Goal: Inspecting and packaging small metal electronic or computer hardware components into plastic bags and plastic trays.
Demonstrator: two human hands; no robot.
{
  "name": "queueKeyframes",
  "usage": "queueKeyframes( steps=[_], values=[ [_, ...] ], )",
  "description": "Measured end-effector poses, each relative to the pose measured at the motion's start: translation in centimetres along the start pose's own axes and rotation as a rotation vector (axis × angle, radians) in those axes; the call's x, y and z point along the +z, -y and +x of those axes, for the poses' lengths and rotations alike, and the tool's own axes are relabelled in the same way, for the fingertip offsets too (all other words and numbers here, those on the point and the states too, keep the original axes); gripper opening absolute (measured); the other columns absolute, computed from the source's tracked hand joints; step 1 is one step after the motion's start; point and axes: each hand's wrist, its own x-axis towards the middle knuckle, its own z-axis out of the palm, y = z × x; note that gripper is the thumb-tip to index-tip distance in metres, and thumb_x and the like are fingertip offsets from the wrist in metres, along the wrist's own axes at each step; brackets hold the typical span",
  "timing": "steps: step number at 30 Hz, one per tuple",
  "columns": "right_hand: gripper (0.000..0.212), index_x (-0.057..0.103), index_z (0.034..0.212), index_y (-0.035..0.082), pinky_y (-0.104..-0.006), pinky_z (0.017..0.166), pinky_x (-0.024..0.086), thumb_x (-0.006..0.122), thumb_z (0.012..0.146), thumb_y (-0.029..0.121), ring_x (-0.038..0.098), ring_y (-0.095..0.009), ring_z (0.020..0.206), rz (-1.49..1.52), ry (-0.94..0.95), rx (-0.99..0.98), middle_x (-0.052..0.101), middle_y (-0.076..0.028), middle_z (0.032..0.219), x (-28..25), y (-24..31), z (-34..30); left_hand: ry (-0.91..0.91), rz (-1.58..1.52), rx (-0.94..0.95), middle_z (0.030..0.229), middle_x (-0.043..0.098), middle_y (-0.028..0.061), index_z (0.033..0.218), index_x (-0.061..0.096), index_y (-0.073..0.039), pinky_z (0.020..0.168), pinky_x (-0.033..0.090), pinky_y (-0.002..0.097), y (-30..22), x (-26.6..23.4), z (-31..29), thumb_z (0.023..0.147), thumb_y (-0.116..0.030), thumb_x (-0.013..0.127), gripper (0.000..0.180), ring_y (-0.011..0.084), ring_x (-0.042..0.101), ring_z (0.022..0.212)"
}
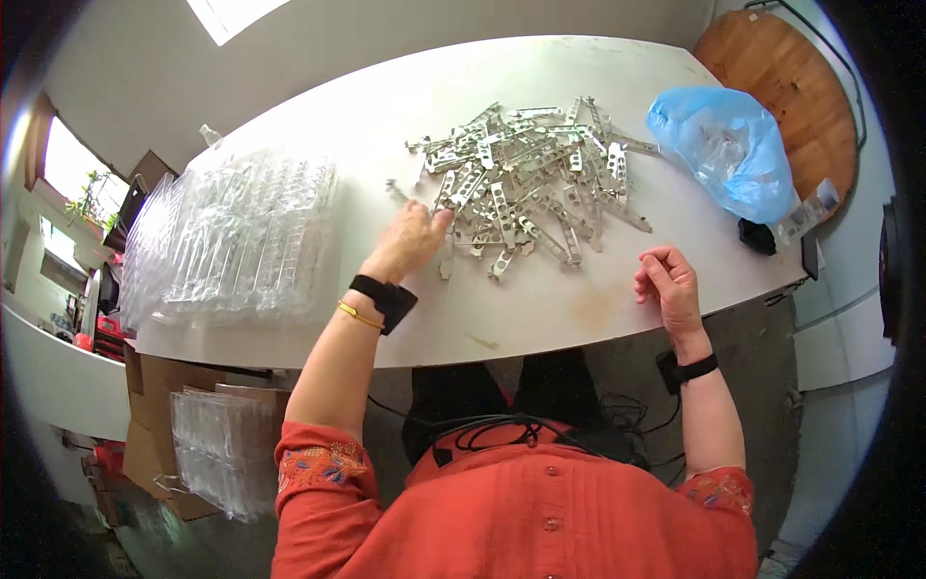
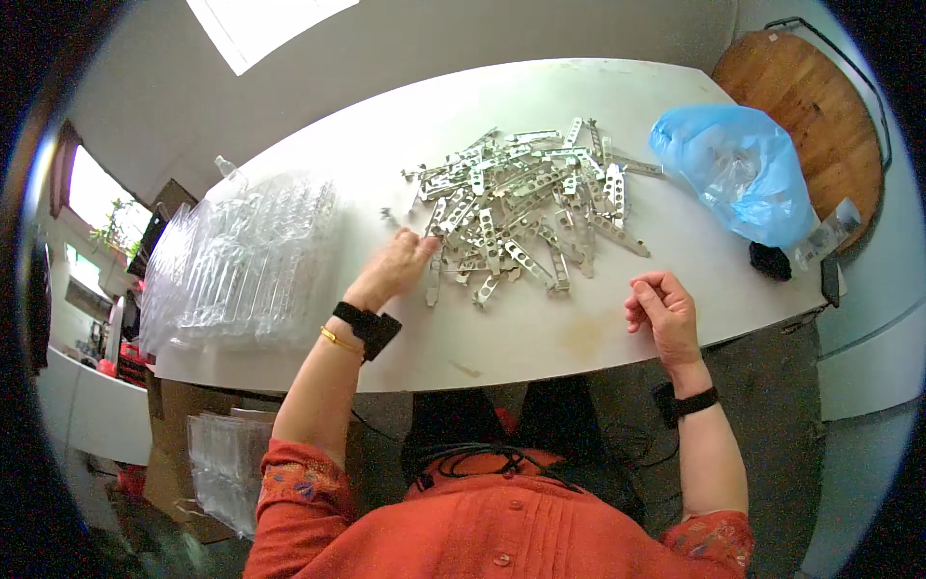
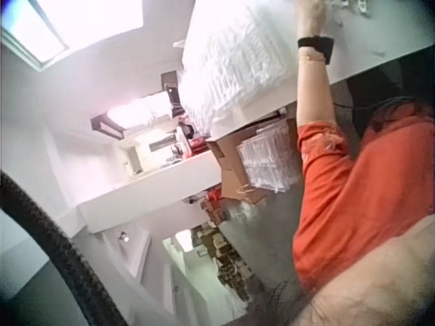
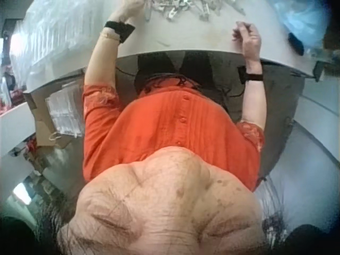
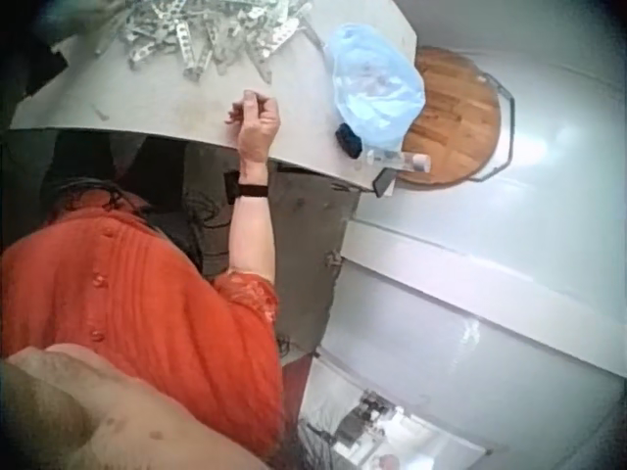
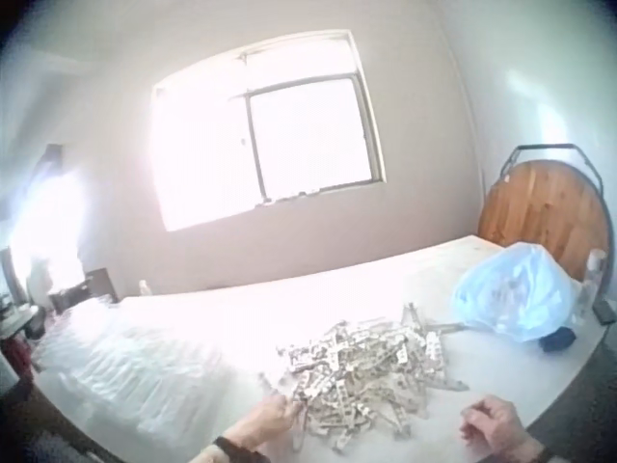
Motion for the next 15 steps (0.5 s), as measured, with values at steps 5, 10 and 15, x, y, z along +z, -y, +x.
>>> queueKeyframes(
  steps=[5,10,15],
  values=[
    [0.014,0.063,0.104,0.005,-0.0239,0.055,0.053,0.061,0.100,0.018,0.061,-0.009,0.066,-0.002,-0.003,0.016,0.065,-0.003,0.079,0.2,0.2,0.2,-0.084,0.015,0.189,0.124,0.056,0.0288,0.119,0.055,0.010,0.099,0.046,0.0450,-2.7,1.8,-2.9,0.096,-0.040,0.058,0.056,0.0429,0.057,0.116],
    [0.015,0.062,0.104,0.005,-0.0240,0.056,0.053,0.060,0.101,0.019,0.061,-0.009,0.067,0.007,0.012,0.005,0.065,-0.003,0.080,0.2,-0.2,0.5,-0.167,0.041,0.275,0.113,0.060,0.0258,0.108,0.057,0.007,0.093,0.049,0.0460,-2.4,2.5,-2.7,0.092,-0.030,0.062,0.041,0.0424,0.060,0.107],
    [0.015,0.062,0.104,0.005,-0.0237,0.055,0.053,0.061,0.101,0.019,0.061,-0.009,0.067,-0.004,-0.003,-0.001,0.065,-0.003,0.080,0.4,-0.3,0.5,-0.215,0.121,0.222,0.102,0.062,0.0215,0.099,0.058,0.003,0.085,0.050,0.0462,-1.9,2.1,-3.3,0.093,-0.026,0.059,0.029,0.0405,0.063,0.096]
  ],
)
